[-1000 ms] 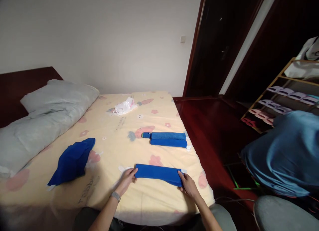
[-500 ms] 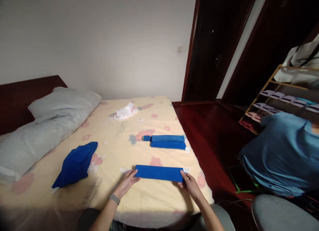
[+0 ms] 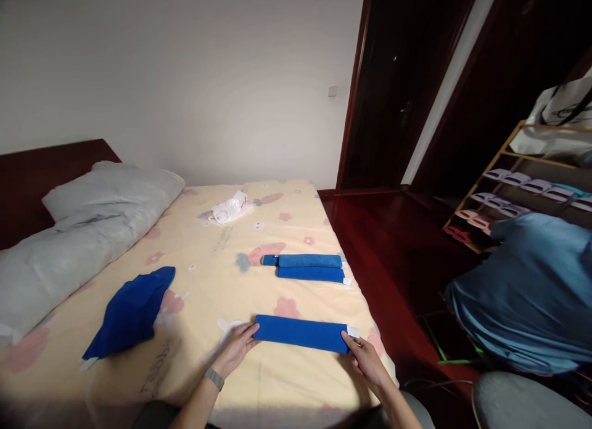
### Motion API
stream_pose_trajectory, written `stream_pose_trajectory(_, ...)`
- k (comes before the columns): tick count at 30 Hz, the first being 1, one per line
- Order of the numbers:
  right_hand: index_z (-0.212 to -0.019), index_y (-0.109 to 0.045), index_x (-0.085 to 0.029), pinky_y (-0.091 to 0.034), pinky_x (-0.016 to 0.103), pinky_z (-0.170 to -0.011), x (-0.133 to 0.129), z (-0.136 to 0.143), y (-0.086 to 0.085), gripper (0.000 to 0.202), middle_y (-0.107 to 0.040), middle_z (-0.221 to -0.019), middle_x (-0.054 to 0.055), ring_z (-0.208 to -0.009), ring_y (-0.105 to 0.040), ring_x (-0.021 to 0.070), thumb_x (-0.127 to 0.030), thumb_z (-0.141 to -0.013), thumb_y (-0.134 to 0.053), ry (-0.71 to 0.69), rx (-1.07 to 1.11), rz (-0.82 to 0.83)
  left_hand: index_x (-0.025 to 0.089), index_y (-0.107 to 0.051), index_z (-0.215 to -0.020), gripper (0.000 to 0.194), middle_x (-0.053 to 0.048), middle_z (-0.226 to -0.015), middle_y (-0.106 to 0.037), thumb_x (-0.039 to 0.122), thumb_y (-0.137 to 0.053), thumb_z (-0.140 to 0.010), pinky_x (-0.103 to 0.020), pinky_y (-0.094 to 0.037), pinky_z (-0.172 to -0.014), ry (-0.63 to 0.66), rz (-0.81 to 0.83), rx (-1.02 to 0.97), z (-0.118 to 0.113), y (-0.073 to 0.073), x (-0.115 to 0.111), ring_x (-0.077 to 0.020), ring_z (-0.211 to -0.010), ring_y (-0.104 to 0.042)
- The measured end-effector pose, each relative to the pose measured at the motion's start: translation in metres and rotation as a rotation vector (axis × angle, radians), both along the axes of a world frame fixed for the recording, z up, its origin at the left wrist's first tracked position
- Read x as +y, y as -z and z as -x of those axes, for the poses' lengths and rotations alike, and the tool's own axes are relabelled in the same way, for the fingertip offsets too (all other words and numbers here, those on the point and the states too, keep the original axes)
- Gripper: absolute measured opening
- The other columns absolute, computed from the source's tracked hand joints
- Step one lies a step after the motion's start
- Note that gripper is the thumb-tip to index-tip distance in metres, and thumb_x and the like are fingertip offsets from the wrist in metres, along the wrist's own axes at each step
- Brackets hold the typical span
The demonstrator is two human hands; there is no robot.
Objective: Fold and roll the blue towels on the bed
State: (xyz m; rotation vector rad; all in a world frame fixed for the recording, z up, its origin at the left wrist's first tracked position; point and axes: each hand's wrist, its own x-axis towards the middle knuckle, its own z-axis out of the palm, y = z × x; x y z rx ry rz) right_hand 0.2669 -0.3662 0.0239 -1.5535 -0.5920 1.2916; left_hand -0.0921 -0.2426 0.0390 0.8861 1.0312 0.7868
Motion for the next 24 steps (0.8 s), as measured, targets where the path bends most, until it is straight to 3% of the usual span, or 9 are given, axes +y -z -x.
stream_pose_trajectory(3, -0.063, -0.054, -0.020, -0.034, 0.018, -0.036, 0.005, -0.012, 0.001, 0.049, -0.051, -0.047, -0.005, -0.038, -0.040, 0.0057, -0.056, -0.068, -0.087, 0.034, 0.188, 0.049, 0.016, -0.071, -0.092, 0.049, -0.012, -0.099, -0.077, 0.059, -0.083, -0.071, -0.038, -0.056, -0.096, 0.080, -0.044, 0.058, -0.006, -0.003, 0.009, -0.0254, -0.100, -0.073)
stream_pose_trajectory(6, -0.075, -0.066, -0.016, -0.058, 0.017, -0.063, 0.019, -0.027, -0.008, 0.038, -0.071, -0.072, 0.005, -0.063, -0.067, 0.0116, -0.041, -0.066, -0.094, 0.081, 0.412, 0.095, 0.016, -0.070, -0.088, 0.040, -0.012, -0.097, -0.077, 0.052, -0.082, -0.074, -0.037, -0.056, -0.092, 0.145, -0.092, 0.091, -0.016, -0.011, 0.031, -0.0249, -0.097, -0.073)
stream_pose_trajectory(8, -0.084, -0.070, -0.014, -0.061, 0.019, -0.081, 0.035, -0.038, -0.018, 0.037, -0.075, -0.088, 0.010, -0.080, -0.073, 0.0156, -0.038, -0.067, -0.093, 0.072, 0.441, 0.054, 0.015, -0.071, -0.088, 0.032, -0.011, -0.094, -0.076, 0.044, -0.080, -0.075, -0.036, -0.056, -0.086, 0.197, -0.152, 0.117, -0.026, -0.020, 0.055, -0.0251, -0.095, -0.072)
stream_pose_trajectory(12, -0.089, -0.071, -0.015, -0.063, 0.028, -0.086, 0.087, -0.060, -0.037, 0.043, -0.074, -0.090, 0.008, -0.085, -0.072, 0.0209, -0.053, -0.075, -0.083, 0.080, 0.201, -0.131, 0.014, -0.071, -0.094, 0.022, -0.008, -0.093, -0.074, 0.024, -0.073, -0.075, -0.032, -0.054, -0.080, 0.238, -0.355, 0.208, -0.058, -0.042, 0.122, -0.0244, -0.091, -0.070)
stream_pose_trajectory(17, -0.091, -0.067, -0.019, -0.060, 0.032, -0.086, 0.169, -0.097, -0.051, 0.042, -0.071, -0.088, 0.005, -0.088, -0.069, 0.0217, -0.057, -0.076, -0.073, 0.205, -0.140, -0.329, 0.018, -0.066, -0.110, 0.042, -0.006, -0.112, -0.070, 0.006, -0.066, -0.070, -0.034, -0.050, -0.097, 0.175, -0.676, 0.369, -0.106, -0.063, 0.207, -0.0229, -0.109, -0.064)
stream_pose_trajectory(20, -0.099, -0.068, -0.020, -0.056, 0.034, -0.090, 0.204, -0.117, -0.046, 0.038, -0.073, -0.101, 0.006, -0.096, -0.067, 0.0221, -0.048, -0.073, -0.073, 0.181, -0.272, -0.376, 0.021, -0.065, -0.114, 0.046, -0.006, -0.127, -0.066, 0.000, -0.059, -0.074, -0.039, -0.041, -0.112, 0.157, -0.825, 0.450, -0.121, -0.054, 0.232, -0.0232, -0.125, -0.056)
stream_pose_trajectory(24, -0.087, -0.069, -0.021, -0.051, 0.037, -0.095, 0.219, -0.122, -0.013, 0.030, -0.073, -0.110, 0.008, -0.102, -0.065, 0.0257, -0.037, -0.062, -0.074, 0.109, -0.442, -0.354, 0.022, -0.070, -0.109, 0.043, -0.008, -0.130, -0.067, -0.003, -0.054, -0.078, -0.044, -0.038, -0.116, 0.184, -0.897, 0.551, -0.121, -0.009, 0.225, -0.0262, -0.128, -0.057)
